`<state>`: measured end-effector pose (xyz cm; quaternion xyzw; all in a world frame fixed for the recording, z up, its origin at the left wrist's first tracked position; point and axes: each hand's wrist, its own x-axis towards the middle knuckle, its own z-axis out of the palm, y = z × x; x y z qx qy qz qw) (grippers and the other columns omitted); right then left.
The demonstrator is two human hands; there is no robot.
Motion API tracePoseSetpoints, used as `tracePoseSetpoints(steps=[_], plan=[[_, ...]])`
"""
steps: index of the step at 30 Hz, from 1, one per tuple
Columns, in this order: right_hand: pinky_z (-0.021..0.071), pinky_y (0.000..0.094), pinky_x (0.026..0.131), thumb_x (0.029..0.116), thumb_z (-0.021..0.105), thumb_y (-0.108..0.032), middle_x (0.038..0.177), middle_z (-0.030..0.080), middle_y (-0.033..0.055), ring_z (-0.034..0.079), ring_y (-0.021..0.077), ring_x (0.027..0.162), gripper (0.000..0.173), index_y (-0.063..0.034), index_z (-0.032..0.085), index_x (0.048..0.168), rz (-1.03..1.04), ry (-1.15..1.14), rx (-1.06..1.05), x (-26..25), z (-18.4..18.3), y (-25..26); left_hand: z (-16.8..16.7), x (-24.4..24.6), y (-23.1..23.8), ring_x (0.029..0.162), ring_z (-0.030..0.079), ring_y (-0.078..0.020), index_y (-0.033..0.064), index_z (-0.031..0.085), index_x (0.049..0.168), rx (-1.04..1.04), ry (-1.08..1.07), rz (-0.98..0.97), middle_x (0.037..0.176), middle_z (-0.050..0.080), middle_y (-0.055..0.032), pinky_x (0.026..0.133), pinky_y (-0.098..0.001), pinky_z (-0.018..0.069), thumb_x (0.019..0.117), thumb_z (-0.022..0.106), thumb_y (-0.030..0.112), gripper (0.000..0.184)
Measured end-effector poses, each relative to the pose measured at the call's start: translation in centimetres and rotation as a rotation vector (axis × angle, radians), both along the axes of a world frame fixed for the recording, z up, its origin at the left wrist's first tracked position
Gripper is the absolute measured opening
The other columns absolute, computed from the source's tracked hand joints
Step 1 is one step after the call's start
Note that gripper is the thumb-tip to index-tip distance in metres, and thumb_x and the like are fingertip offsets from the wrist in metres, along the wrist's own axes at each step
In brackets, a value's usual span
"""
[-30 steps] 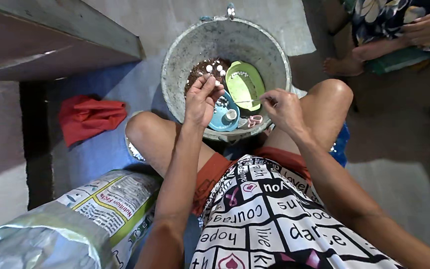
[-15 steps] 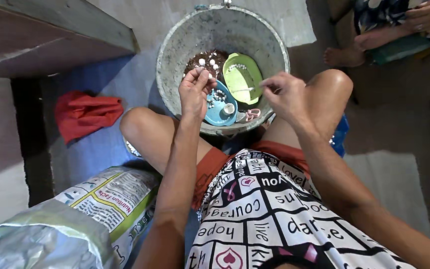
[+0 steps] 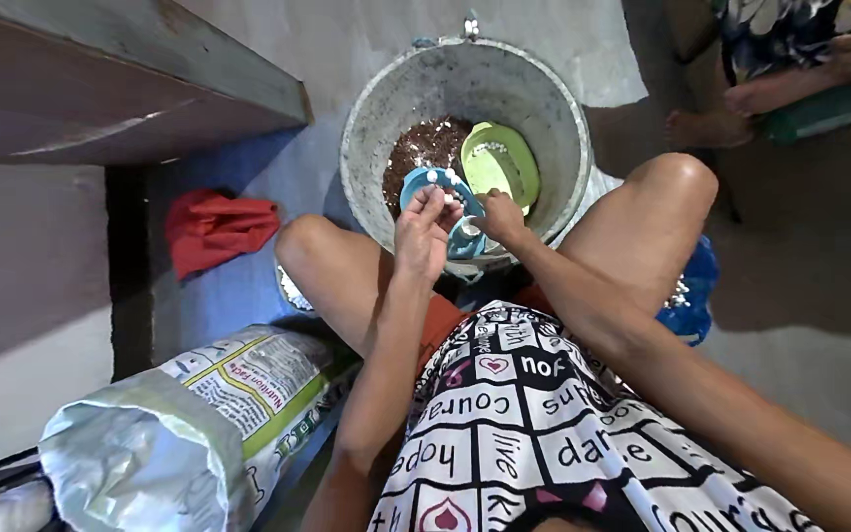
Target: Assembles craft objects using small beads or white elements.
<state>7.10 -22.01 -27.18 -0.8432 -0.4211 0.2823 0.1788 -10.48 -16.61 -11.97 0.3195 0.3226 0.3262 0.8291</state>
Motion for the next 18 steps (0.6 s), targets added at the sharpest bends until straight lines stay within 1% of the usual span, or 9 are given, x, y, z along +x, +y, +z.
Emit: tracePoseSetpoints(steps=[1, 2, 4, 5, 7, 8, 10, 14, 18], plan=[[0.0542, 0.0644, 0.091, 0.0896, 0.077, -0.038, 0.128, 0.064, 0.0203, 0.064, 0.0412, 0.114, 0.052, -0.0110, 0.068, 0.133, -0.042, 0.055, 0.098, -0.1, 1.6, -0.3, 0.3, 0.0, -0.2, 0.087, 0.069, -0.0183, 0.0054, 0.059, 0.113, -0.028, -0.013, 0.018, 0.099, 0.067, -0.0097, 0.084, -0.0341, 0.0604, 0.1061, 0.053, 0.009, 0.009], [0.0565, 0.0580, 0.090, 0.0917, 0.075, -0.040, 0.121, 0.068, 0.0159, 0.068, 0.0337, 0.106, 0.048, -0.0105, 0.070, 0.129, -0.094, 0.132, 0.233, -0.4, 3.6, -0.8, 0.5, 0.0, -0.3, 0.087, 0.069, -0.0183, 0.0057, 0.060, 0.113, -0.060, -0.032, 0.037, 0.100, 0.067, -0.0098, 0.084, -0.0338, 0.0603, 0.1064, 0.053, 0.009, 0.010], [0.0618, 0.0406, 0.083, 0.0957, 0.073, -0.032, 0.106, 0.074, 0.0080, 0.072, 0.0186, 0.090, 0.033, -0.0074, 0.072, 0.118, -0.193, 0.321, 0.556, -1.6, 8.0, -2.4, 0.8, 0.3, -0.5, 0.088, 0.069, -0.0182, 0.0066, 0.059, 0.115, -0.102, -0.057, 0.062, 0.103, 0.067, -0.0099, 0.084, -0.0330, 0.0599, 0.1069, 0.053, 0.010, 0.011], [0.0629, 0.0355, 0.079, 0.0964, 0.072, -0.025, 0.103, 0.074, 0.0071, 0.072, 0.0158, 0.087, 0.028, -0.0056, 0.072, 0.116, -0.204, 0.403, 0.701, -2.5, 10.1, -3.3, 1.0, 0.5, -0.6, 0.089, 0.069, -0.0181, 0.0072, 0.058, 0.118, -0.113, -0.059, 0.068, 0.104, 0.067, -0.0096, 0.085, -0.0325, 0.0598, 0.1074, 0.052, 0.011, 0.013], [0.0626, 0.0315, 0.070, 0.0955, 0.073, -0.015, 0.101, 0.073, 0.0072, 0.071, 0.0159, 0.080, 0.024, -0.0044, 0.070, 0.117, -0.181, 0.482, 0.875, -4.2, 13.2, -5.2, 1.5, 0.8, -1.1, 0.088, 0.069, -0.0177, 0.0093, 0.057, 0.119, -0.128, -0.053, 0.070, 0.104, 0.067, -0.0080, 0.084, -0.0323, 0.0599, 0.1073, 0.052, 0.013, 0.013], [0.0608, 0.0296, 0.064, 0.0951, 0.073, -0.013, 0.101, 0.071, 0.0073, 0.069, 0.0161, 0.076, 0.024, -0.0057, 0.068, 0.118, -0.170, 0.488, 0.910, -4.9, 14.3, -6.1, 1.8, 0.9, -1.5, 0.088, 0.069, -0.0161, 0.0124, 0.058, 0.120, -0.125, -0.037, 0.053, 0.104, 0.067, -0.0056, 0.084, -0.0313, 0.0596, 0.1071, 0.054, 0.016, 0.014], [0.0602, 0.0292, 0.060, 0.0934, 0.075, -0.011, 0.105, 0.068, 0.0075, 0.067, 0.0164, 0.074, 0.025, -0.0068, 0.069, 0.118, -0.171, 0.474, 0.948, -5.9, 15.3, -6.6, 2.5, 0.9, -2.4, 0.088, 0.069, -0.0112, 0.0207, 0.060, 0.121, -0.106, 0.021, 0.004, 0.104, 0.067, 0.0002, 0.083, -0.0272, 0.0593, 0.1061, 0.058, 0.024, 0.015], [0.0596, 0.0271, 0.058, 0.0906, 0.078, -0.010, 0.111, 0.066, 0.0075, 0.067, 0.0140, 0.075, 0.028, -0.0081, 0.071, 0.117, -0.192, 0.391, 0.992, -6.8, 15.6, -6.0, 3.4, 1.4, -3.3, 0.090, 0.069, -0.0114, 0.0210, 0.061, 0.121, -0.090, 0.051, 0.007, 0.105, 0.068, 0.0001, 0.082, -0.0279, 0.0592, 0.1058, 0.058, 0.027, 0.016], [0.0510, 0.0220, 0.055, 0.0918, 0.077, -0.010, 0.108, 0.065, 0.0067, 0.060, 0.0106, 0.073, 0.024, -0.0088, 0.074, 0.115, -0.212, 0.277, 1.023, -7.1, 15.2, -5.6, 3.5, 1.9, -4.2, 0.086, 0.067, -0.0092, 0.0196, 0.062, 0.118, -0.044, 0.091, 0.051, 0.098, 0.068, 0.0013, 0.082, -0.0275, 0.0583, 0.1047, 0.060, 0.025, 0.015]])
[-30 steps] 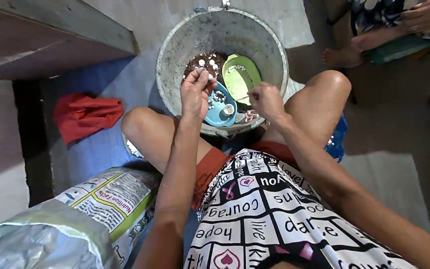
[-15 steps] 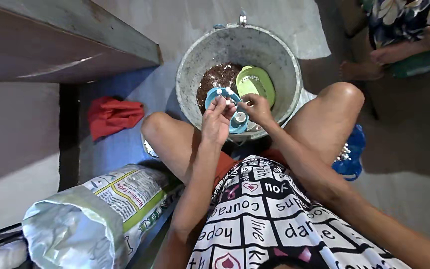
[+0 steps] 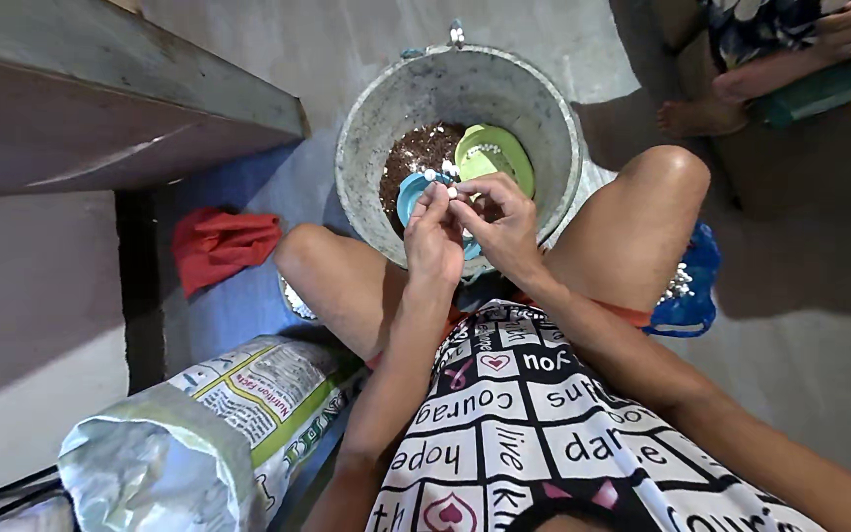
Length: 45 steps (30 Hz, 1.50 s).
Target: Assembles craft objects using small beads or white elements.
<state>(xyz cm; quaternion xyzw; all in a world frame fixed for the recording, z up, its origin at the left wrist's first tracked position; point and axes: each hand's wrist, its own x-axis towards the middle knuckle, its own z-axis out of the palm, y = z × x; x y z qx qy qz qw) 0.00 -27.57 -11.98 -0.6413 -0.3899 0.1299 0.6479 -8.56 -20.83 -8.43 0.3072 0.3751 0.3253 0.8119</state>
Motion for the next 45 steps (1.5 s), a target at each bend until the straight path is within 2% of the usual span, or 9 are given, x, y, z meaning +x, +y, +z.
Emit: tracePoseSetpoints(steps=[6, 10, 15, 18, 21, 24, 26, 34, 45], plan=[[0.0538, 0.0228, 0.064, 0.0941, 0.075, -0.015, 0.106, 0.066, 0.0064, 0.064, 0.0105, 0.083, 0.016, -0.0093, 0.077, 0.109, -0.037, -0.007, 0.030, 0.5, -1.4, 0.9, -0.2, 0.7, -0.4, 0.084, 0.067, -0.0091, 0.0184, 0.064, 0.117, 0.036, 0.078, 0.045, 0.095, 0.068, 0.0010, 0.080, -0.0266, 0.0574, 0.1044, 0.061, 0.025, 0.014], [0.0588, 0.0282, 0.075, 0.0946, 0.074, -0.018, 0.109, 0.068, 0.0075, 0.067, 0.0142, 0.093, 0.016, -0.0063, 0.074, 0.105, -0.049, -0.003, 0.037, 1.0, -1.6, 1.4, -1.4, 1.5, 0.5, 0.085, 0.066, -0.0164, 0.0086, 0.063, 0.112, 0.070, 0.074, 0.116, 0.097, 0.067, -0.0067, 0.078, -0.0331, 0.0574, 0.1030, 0.062, 0.016, 0.011], [0.0638, 0.0359, 0.080, 0.0905, 0.072, 0.000, 0.100, 0.075, 0.0125, 0.073, 0.0189, 0.087, 0.018, 0.0051, 0.070, 0.108, 0.024, 0.178, 0.192, 2.0, -0.3, -0.1, -2.7, 0.0, 1.8, 0.083, 0.071, -0.0240, -0.0021, 0.063, 0.114, 0.519, 0.193, 0.164, 0.099, 0.068, -0.0133, 0.077, -0.0404, 0.0639, 0.1026, 0.061, 0.008, 0.015], [0.0629, 0.0315, 0.078, 0.0891, 0.072, 0.003, 0.097, 0.074, 0.0109, 0.072, 0.0150, 0.083, 0.019, 0.0058, 0.070, 0.108, 0.111, 0.266, 0.186, 2.7, 0.8, -1.7, -1.2, -2.2, 1.5, 0.077, 0.070, -0.0138, 0.0053, 0.064, 0.118, 0.848, 0.359, 0.002, 0.096, 0.069, -0.0049, 0.071, -0.0291, 0.0626, 0.1043, 0.061, 0.016, 0.017], [0.0602, 0.0242, 0.075, 0.0921, 0.069, 0.004, 0.105, 0.069, 0.0080, 0.067, 0.0106, 0.084, 0.023, 0.0035, 0.069, 0.115, 0.184, 0.286, 0.159, 2.6, 1.4, -3.2, 0.6, -3.6, 0.8, 0.079, 0.067, -0.0117, 0.0076, 0.066, 0.118, 1.059, 0.454, -0.111, 0.103, 0.066, -0.0044, 0.069, -0.0266, 0.0610, 0.1031, 0.063, 0.014, 0.016], [0.0597, 0.0233, 0.073, 0.0917, 0.069, 0.005, 0.103, 0.070, 0.0073, 0.067, 0.0096, 0.082, 0.027, 0.0013, 0.066, 0.118, 0.232, 0.345, 0.188, 2.6, 1.5, -3.2, 1.5, -4.1, 0.4, 0.081, 0.066, -0.0102, 0.0084, 0.067, 0.115, 1.215, 0.516, -0.168, 0.105, 0.064, -0.0045, 0.068, -0.0245, 0.0599, 0.1021, 0.065, 0.014, 0.015], [0.0617, 0.0285, 0.076, 0.0897, 0.071, 0.006, 0.100, 0.072, 0.0100, 0.070, 0.0131, 0.083, 0.023, 0.0041, 0.067, 0.112, 0.243, 0.402, 0.236, 2.8, 1.5, -2.5, 2.1, -4.0, 0.2, 0.080, 0.065, -0.0094, 0.0062, 0.068, 0.113, 1.296, 0.527, -0.188, 0.103, 0.063, -0.0052, 0.068, -0.0240, 0.0587, 0.1020, 0.064, 0.012, 0.013], [0.0604, 0.0264, 0.075, 0.0940, 0.068, 0.003, 0.105, 0.070, 0.0083, 0.067, 0.0123, 0.085, 0.020, 0.0005, 0.069, 0.114, 0.286, 0.363, 0.233, 2.8, 1.6, -3.7, 3.5, -3.3, -0.1, 0.092, 0.067, -0.0108, 0.0015, 0.072, 0.108, 1.465, 0.507, -0.144, 0.104, 0.066, -0.0073, 0.079, -0.0248, 0.0591, 0.1005, 0.064, 0.007, 0.012], [0.0621, 0.0305, 0.079, 0.0898, 0.071, 0.007, 0.101, 0.073, 0.0127, 0.071, 0.0143, 0.084, 0.019, 0.0073, 0.069, 0.109, 0.261, 0.394, 0.283, 3.2, 1.7, -2.4, 3.4, -3.0, 0.0, 0.090, 0.065, -0.0112, 0.0012, 0.072, 0.108, 1.495, 0.520, -0.191, 0.103, 0.065, -0.0078, 0.077, -0.0248, 0.0581, 0.0997, 0.064, 0.005, 0.012]])
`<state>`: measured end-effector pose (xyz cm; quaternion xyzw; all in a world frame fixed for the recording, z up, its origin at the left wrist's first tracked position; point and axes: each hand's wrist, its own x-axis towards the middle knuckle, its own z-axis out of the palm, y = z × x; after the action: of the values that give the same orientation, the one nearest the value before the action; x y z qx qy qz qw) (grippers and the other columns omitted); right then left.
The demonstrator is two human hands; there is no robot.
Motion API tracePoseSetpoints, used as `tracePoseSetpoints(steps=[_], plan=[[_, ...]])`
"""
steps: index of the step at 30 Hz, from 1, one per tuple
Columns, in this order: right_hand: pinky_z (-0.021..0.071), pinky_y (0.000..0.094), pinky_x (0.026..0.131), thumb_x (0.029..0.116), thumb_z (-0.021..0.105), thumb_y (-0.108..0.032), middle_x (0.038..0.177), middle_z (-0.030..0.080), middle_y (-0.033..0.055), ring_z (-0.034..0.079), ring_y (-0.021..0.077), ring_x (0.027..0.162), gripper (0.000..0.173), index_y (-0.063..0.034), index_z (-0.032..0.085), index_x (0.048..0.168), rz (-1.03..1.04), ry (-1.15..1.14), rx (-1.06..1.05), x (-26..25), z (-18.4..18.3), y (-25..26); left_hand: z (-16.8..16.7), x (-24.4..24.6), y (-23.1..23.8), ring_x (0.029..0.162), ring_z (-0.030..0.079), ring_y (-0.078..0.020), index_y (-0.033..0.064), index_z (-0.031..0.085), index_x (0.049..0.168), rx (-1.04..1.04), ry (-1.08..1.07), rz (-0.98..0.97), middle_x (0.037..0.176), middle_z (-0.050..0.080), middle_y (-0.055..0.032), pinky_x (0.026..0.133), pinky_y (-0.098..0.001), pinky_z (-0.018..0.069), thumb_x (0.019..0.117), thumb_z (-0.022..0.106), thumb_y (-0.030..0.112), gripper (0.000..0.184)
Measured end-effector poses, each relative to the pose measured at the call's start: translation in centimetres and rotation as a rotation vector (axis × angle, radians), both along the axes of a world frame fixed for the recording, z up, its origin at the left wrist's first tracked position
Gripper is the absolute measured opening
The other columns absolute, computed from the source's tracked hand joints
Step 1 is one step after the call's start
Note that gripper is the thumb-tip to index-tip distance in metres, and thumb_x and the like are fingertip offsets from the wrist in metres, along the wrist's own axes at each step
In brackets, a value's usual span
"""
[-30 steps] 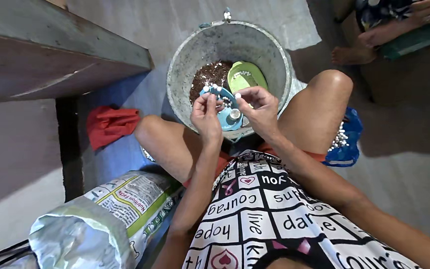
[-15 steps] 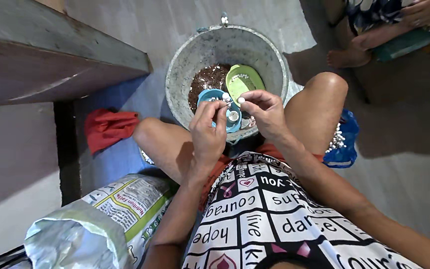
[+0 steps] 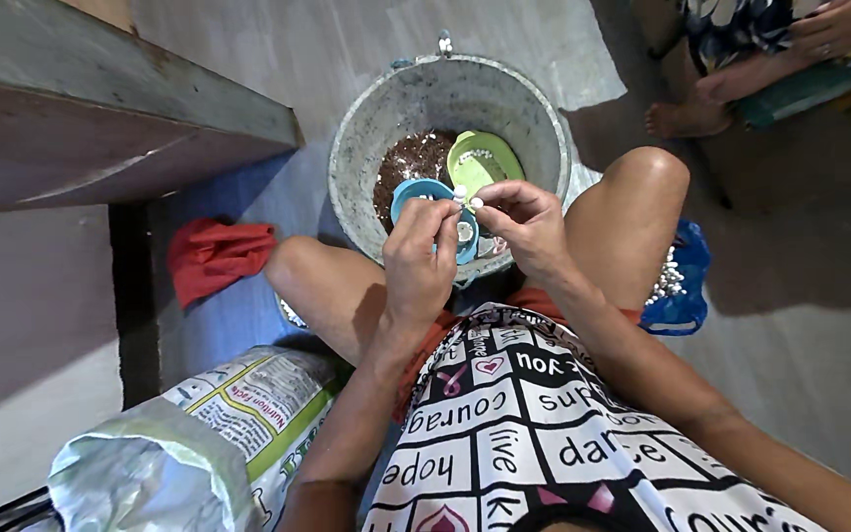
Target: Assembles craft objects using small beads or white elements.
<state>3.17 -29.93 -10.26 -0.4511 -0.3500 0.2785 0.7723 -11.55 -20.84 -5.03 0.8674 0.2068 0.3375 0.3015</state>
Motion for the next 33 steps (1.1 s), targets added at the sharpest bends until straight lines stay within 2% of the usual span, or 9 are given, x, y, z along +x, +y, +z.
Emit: tracePoseSetpoints(steps=[5, 10, 16, 24, 29, 33], plan=[[0.0626, 0.0302, 0.078, 0.0891, 0.073, 0.006, 0.100, 0.074, 0.0121, 0.071, 0.0141, 0.083, 0.021, 0.0071, 0.069, 0.110, -0.006, -0.014, -0.015, -0.2, 0.0, -0.1, -0.4, 0.0, 0.0, 0.088, 0.066, -0.0113, 0.0011, 0.072, 0.108, 0.017, 0.013, 0.010, 0.102, 0.065, -0.0076, 0.075, -0.0251, 0.0584, 0.0995, 0.064, 0.005, 0.012], [0.0608, 0.0261, 0.069, 0.0899, 0.073, 0.006, 0.098, 0.072, 0.0111, 0.068, 0.0128, 0.077, 0.020, 0.0045, 0.069, 0.110, -0.012, -0.038, -0.058, -0.6, 0.2, -0.5, -0.7, -0.1, 0.0, 0.088, 0.065, -0.0112, 0.0015, 0.072, 0.107, 0.015, 0.023, 0.022, 0.100, 0.065, -0.0068, 0.076, -0.0250, 0.0579, 0.0989, 0.065, 0.005, 0.012], [0.0618, 0.0300, 0.074, 0.0898, 0.073, 0.004, 0.101, 0.071, 0.0109, 0.069, 0.0149, 0.080, 0.019, 0.0042, 0.069, 0.108, -0.020, -0.091, -0.062, -0.7, 0.1, -0.5, -0.8, -0.4, 0.0, 0.088, 0.065, -0.0106, 0.0019, 0.072, 0.108, 0.014, 0.039, 0.028, 0.100, 0.065, -0.0065, 0.076, -0.0242, 0.0578, 0.0994, 0.065, 0.006, 0.012], [0.0620, 0.0299, 0.069, 0.0885, 0.074, 0.003, 0.104, 0.070, 0.0111, 0.068, 0.0157, 0.079, 0.017, 0.0038, 0.071, 0.105, -0.056, -0.145, -0.089, -0.8, -0.2, -0.4, -1.0, -0.5, 0.0, 0.085, 0.065, -0.0101, 0.0031, 0.072, 0.108, -0.004, 0.069, 0.036, 0.100, 0.064, -0.0062, 0.073, -0.0242, 0.0580, 0.1002, 0.064, 0.008, 0.013], [0.0620, 0.0297, 0.069, 0.0887, 0.074, 0.004, 0.104, 0.070, 0.0114, 0.068, 0.0157, 0.079, 0.016, 0.0042, 0.071, 0.105, -0.060, -0.148, -0.092, -0.8, -0.3, -0.5, -1.1, -0.6, 0.0, 0.083, 0.065, -0.0097, 0.0035, 0.073, 0.108, -0.006, 0.082, 0.041, 0.098, 0.064, -0.0060, 0.072, -0.0243, 0.0581, 0.0997, 0.065, 0.008, 0.013], [0.0621, 0.0298, 0.068, 0.0886, 0.073, 0.004, 0.105, 0.070, 0.0112, 0.068, 0.0158, 0.079, 0.017, 0.0040, 0.072, 0.105, -0.063, -0.189, -0.101, -0.8, -0.3, -0.6, -1.1, -0.6, 0.0, 0.086, 0.066, -0.0099, 0.0041, 0.072, 0.108, -0.004, 0.094, 0.039, 0.100, 0.065, -0.0058, 0.074, -0.0250, 0.0588, 0.1001, 0.064, 0.009, 0.012]])
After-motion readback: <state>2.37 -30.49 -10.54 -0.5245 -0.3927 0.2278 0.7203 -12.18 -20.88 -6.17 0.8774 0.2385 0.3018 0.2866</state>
